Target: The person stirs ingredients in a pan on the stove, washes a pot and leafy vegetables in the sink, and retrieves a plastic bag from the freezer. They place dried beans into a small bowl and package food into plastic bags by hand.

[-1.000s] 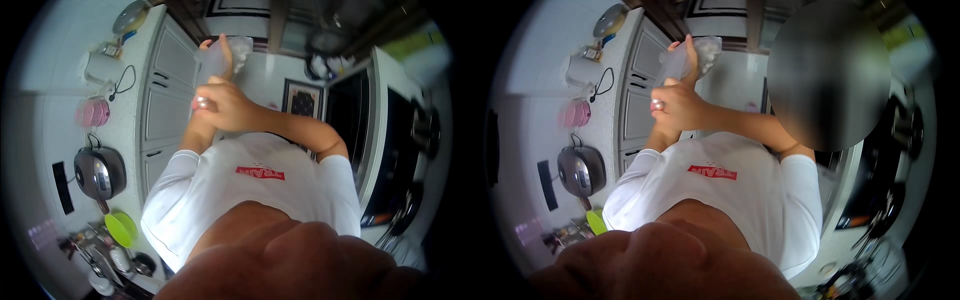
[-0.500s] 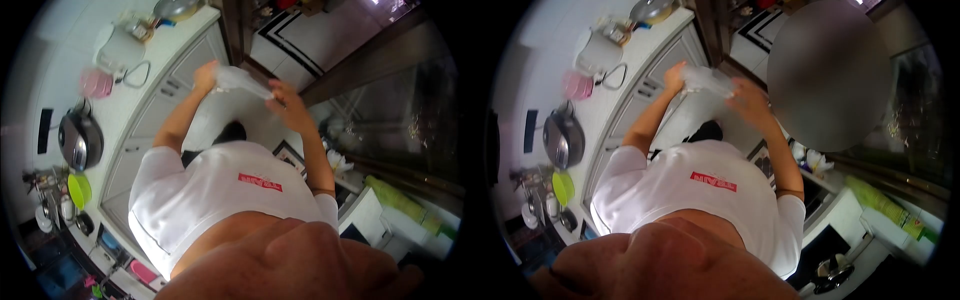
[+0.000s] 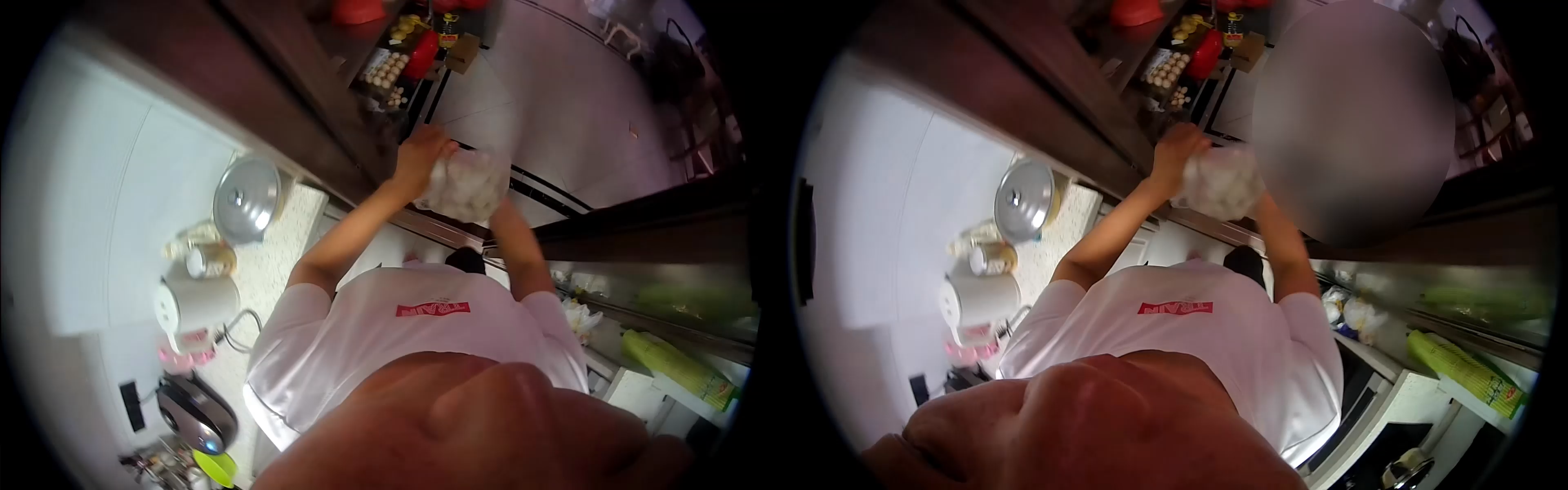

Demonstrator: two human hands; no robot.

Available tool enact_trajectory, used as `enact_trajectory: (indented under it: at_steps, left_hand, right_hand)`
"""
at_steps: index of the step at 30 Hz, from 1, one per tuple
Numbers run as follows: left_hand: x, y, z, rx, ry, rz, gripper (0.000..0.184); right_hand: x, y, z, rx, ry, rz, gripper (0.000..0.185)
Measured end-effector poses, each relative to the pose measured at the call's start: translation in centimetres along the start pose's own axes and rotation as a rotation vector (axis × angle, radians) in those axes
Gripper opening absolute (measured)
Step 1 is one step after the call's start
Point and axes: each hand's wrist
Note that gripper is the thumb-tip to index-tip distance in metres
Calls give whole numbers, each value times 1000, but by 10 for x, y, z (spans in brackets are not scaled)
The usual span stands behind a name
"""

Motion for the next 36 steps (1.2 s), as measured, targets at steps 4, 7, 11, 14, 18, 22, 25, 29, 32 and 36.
enact_trajectory:
  at_steps: [4,7,11,14,18,22,25,29,32,36]
  left_hand:
    - [-26,-56,70,126,-166,83,25]
    - [-78,-122,119,308,-88,61,27]
    - [-136,-198,213,487,138,-689,34]
    - [-174,-258,287,546,132,-1251,27]
    - [-186,-252,386,674,247,-1727,22]
    - [-243,-296,463,725,184,-1895,17]
    - [-280,-319,514,606,-78,-1843,16]
    - [-321,-313,622,589,-288,-1229,15]
    - [-363,-328,698,555,-577,-968,12]
    - [-411,-330,801,639,-874,-1099,23]
  right_hand:
    - [91,-128,-40,11,244,-31,12]
    - [134,-175,-39,-15,196,-288,13]
    - [201,-177,4,227,431,-980,19]
    - [218,-211,21,263,567,-748,25]
    - [292,-237,39,457,719,-916,41]
    - [366,-282,41,573,745,-852,39]
    - [436,-297,31,533,730,-731,38]
    - [569,-299,23,497,972,-684,37]
    - [658,-312,8,405,1249,-480,33]
    - [760,-322,-24,318,1483,-395,24]
Point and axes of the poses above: each hand's wrist, its own z-axis towards the middle knuckle, its own x-axis out of the back of the hand, y = z × x, and after that the axes turned 11 degrees about -y, right-handed
